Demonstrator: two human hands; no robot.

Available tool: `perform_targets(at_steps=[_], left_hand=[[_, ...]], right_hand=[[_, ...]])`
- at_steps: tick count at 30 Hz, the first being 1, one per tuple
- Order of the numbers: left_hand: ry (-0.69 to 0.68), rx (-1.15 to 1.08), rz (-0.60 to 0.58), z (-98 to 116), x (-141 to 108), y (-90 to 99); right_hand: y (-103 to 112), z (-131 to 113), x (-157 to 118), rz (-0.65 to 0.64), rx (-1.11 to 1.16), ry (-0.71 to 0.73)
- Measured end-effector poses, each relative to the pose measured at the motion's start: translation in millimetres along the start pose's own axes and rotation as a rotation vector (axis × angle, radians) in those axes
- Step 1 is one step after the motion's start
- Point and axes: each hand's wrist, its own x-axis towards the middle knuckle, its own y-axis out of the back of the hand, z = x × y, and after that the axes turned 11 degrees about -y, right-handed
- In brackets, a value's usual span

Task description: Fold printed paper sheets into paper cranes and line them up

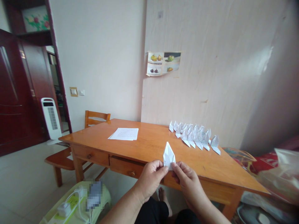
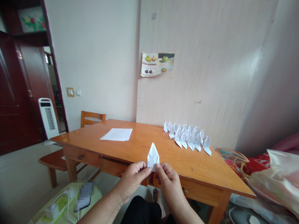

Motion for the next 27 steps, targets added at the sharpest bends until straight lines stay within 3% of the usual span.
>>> perform_targets(at_steps=[8, 15, 27], left_hand=[[-0.017, 0.074, 0.044, 1.1, -1.4, 6.9], [-0.001, 0.113, 0.019, -3.0, -0.4, 3.8], [-0.029, 0.296, -0.042, -18.3, 33.7, 21.4]], right_hand=[[-3.7, -8.8, -4.0, -0.126, -0.002, -0.067], [1.5, 6.2, 2.6, -0.046, -0.072, -0.016], [11.4, -7.7, 34.4, -0.201, -0.124, -0.116]])
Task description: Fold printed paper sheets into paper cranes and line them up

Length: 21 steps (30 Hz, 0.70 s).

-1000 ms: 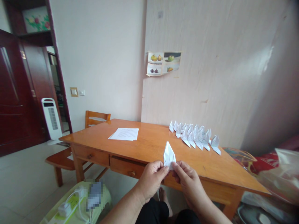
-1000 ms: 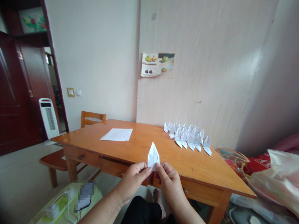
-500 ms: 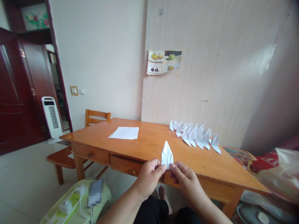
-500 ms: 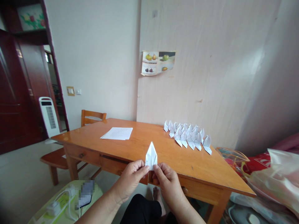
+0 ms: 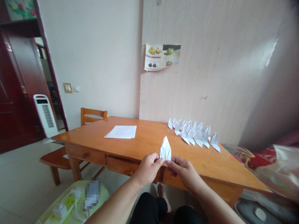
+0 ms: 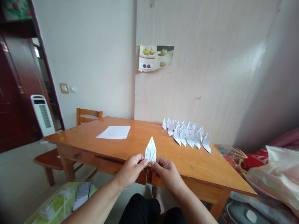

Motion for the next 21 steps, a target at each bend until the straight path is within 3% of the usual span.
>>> perform_targets(at_steps=[8, 15, 21], left_hand=[[0.014, -0.116, -0.084, -11.4, 23.7, 2.7], [0.006, -0.029, -0.081, -30.8, 46.1, 8.8], [-0.008, 0.149, -0.088, -44.9, 58.8, 12.1]], right_hand=[[4.3, 4.3, 23.8, 0.015, 0.029, 0.029], [12.8, 7.5, 48.3, 0.024, -0.025, -0.015], [24.2, 9.3, 66.4, 0.238, -0.125, 0.154]])
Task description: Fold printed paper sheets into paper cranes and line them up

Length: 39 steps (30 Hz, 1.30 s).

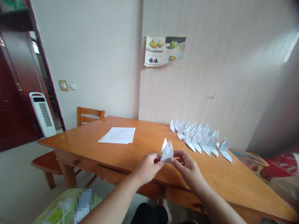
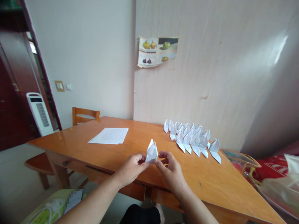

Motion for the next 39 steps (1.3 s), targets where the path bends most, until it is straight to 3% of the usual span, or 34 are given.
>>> perform_targets(at_steps=[2, 9, 21, 24, 28, 35, 39], left_hand=[[-0.006, 0.071, -0.015, -4.3, 1.7, -0.1], [-0.028, 0.379, -0.037, -6.0, 2.0, -2.7], [-0.005, 0.582, -0.124, -2.7, 4.8, -1.1], [-0.007, 0.589, -0.128, -2.1, 4.2, -1.2], [-0.012, 0.535, -0.111, -3.5, 2.3, 0.2], [-0.048, 0.25, 0.088, -10.9, 2.1, 5.0], [-0.076, 0.161, 0.019, -5.9, 2.1, 10.5]], right_hand=[[0.4, 2.9, 1.8, 0.05, -0.028, 0.011], [-0.3, 6.9, 2.0, 0.024, -0.075, -0.02], [6.1, 3.7, 3.2, -0.038, 0.021, -0.094], [3.7, 7.5, 4.7, -0.133, 0.093, -0.1], [1.3, 12.9, 5.6, -0.154, 0.073, -0.141], [-1.9, 10.0, 5.9, -0.144, -0.008, -0.139], [-1.9, 8.6, 5.6, -0.194, -0.013, -0.164]])
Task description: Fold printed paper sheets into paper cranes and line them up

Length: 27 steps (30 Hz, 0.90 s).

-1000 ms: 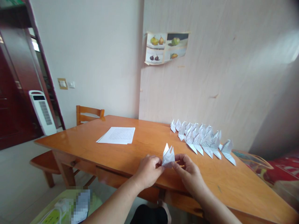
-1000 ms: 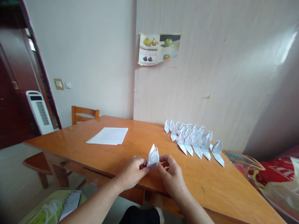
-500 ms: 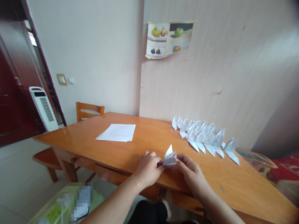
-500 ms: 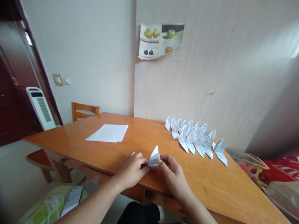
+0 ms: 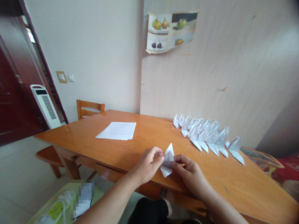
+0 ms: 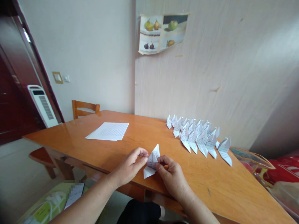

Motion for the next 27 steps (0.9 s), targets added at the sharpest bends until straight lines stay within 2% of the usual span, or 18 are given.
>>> perform_targets(at_steps=[4, 7, 10, 16, 19, 23, 27], left_hand=[[0.011, 0.127, -0.155, 7.7, -1.1, 3.4], [-0.036, 0.221, -0.229, 10.2, -0.9, 2.1], [-0.087, 0.283, -0.273, 8.4, -0.3, -0.1], [-0.103, 0.359, -0.307, 1.8, 5.7, -1.3], [-0.111, 0.401, -0.316, -2.3, 17.6, -3.4], [-0.102, 0.451, -0.334, -11.6, 44.1, -9.6], [-0.063, 0.461, -0.351, -22.0, 76.9, -12.5]], right_hand=[[2.6, 0.8, 0.8, 0.0, -0.11, 0.053], [5.0, -0.8, 1.0, 0.035, -0.252, 0.1], [7.1, -4.3, 0.1, 0.017, -0.405, 0.129], [13.5, -9.5, 2.4, 0.011, -0.653, 0.186], [19.7, -10.0, 13.8, 0.007, -0.728, 0.192], [30.0, -9.0, 43.9, 0.002, -0.794, 0.195], [40.5, -10.0, 76.1, 0.027, -0.694, 0.162]])
